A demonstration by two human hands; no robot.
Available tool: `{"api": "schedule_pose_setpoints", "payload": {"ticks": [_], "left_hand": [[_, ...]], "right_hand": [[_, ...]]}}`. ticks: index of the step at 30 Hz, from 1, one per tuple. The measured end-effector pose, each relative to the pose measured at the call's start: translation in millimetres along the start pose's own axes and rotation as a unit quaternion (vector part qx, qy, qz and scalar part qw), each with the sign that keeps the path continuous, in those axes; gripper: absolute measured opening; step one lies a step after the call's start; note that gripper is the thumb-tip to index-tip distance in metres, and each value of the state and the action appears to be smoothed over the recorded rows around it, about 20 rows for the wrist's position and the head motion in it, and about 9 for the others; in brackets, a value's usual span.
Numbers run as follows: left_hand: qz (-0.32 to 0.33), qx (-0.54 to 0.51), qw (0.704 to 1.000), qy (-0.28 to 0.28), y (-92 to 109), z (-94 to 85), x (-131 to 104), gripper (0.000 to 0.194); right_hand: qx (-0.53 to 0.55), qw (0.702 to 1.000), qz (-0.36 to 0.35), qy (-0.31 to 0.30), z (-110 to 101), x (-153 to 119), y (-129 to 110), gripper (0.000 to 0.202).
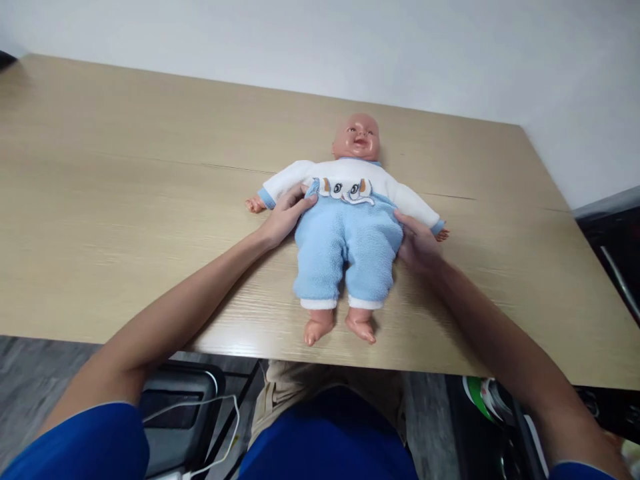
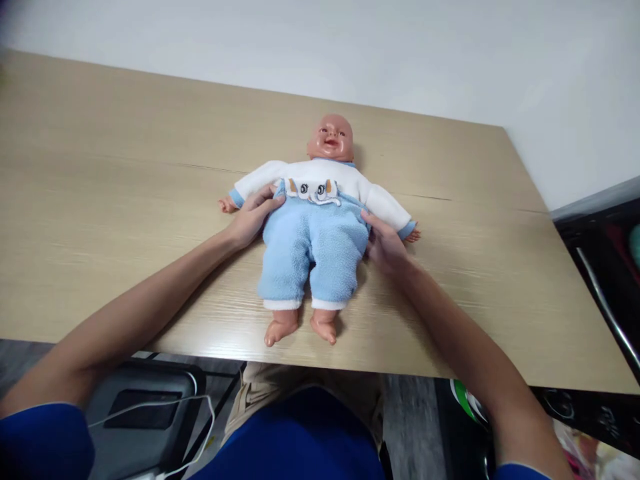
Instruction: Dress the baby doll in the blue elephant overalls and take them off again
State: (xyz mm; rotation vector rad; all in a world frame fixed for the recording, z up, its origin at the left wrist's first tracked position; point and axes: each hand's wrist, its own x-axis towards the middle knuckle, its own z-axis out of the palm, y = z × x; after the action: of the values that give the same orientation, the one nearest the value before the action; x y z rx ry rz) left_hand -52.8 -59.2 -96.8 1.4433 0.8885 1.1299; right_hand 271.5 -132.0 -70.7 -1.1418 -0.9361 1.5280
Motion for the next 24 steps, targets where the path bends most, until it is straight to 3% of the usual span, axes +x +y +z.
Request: {"api": "schedule_pose_setpoints", "payload": {"ticks": [3, 6, 10, 13, 15, 19, 24], "left_hand": [[-0.036, -0.067, 0.997, -0.023, -2, -6.1, 3, 0.048], [-0.037, -0.031, 0.995, -0.083, 0, -26.5, 7, 0.039], [-0.015, 0.037, 0.979, -0.198, 7, -58.4, 6, 0.039], [-0.005, 0.029, 0.973, -0.230, 10, -64.8, 3, 0.048], [-0.004, 0.019, 0.973, -0.230, 11, -60.7, 1, 0.053], [-0.022, -0.026, 0.979, -0.200, 5, -43.6, -4, 0.054], [-0.054, -0.112, 0.989, -0.078, -12, -19.4, -8, 0.060]], "right_hand": [[0.008, 0.999, 0.029, -0.011, -4, 0, -2, 0.033], [-0.013, 0.998, 0.017, -0.065, -20, 3, -6, 0.026], [-0.139, 0.983, -0.033, -0.118, -40, -1, -14, 0.036], [-0.158, 0.979, -0.056, -0.117, -37, -6, -14, 0.048], [-0.121, 0.986, -0.058, -0.098, -29, -9, -10, 0.045], [-0.019, 0.998, -0.040, -0.051, -13, -9, 3, 0.015], [-0.015, 0.998, -0.023, 0.047, -10, -6, 11, 0.037]]}}
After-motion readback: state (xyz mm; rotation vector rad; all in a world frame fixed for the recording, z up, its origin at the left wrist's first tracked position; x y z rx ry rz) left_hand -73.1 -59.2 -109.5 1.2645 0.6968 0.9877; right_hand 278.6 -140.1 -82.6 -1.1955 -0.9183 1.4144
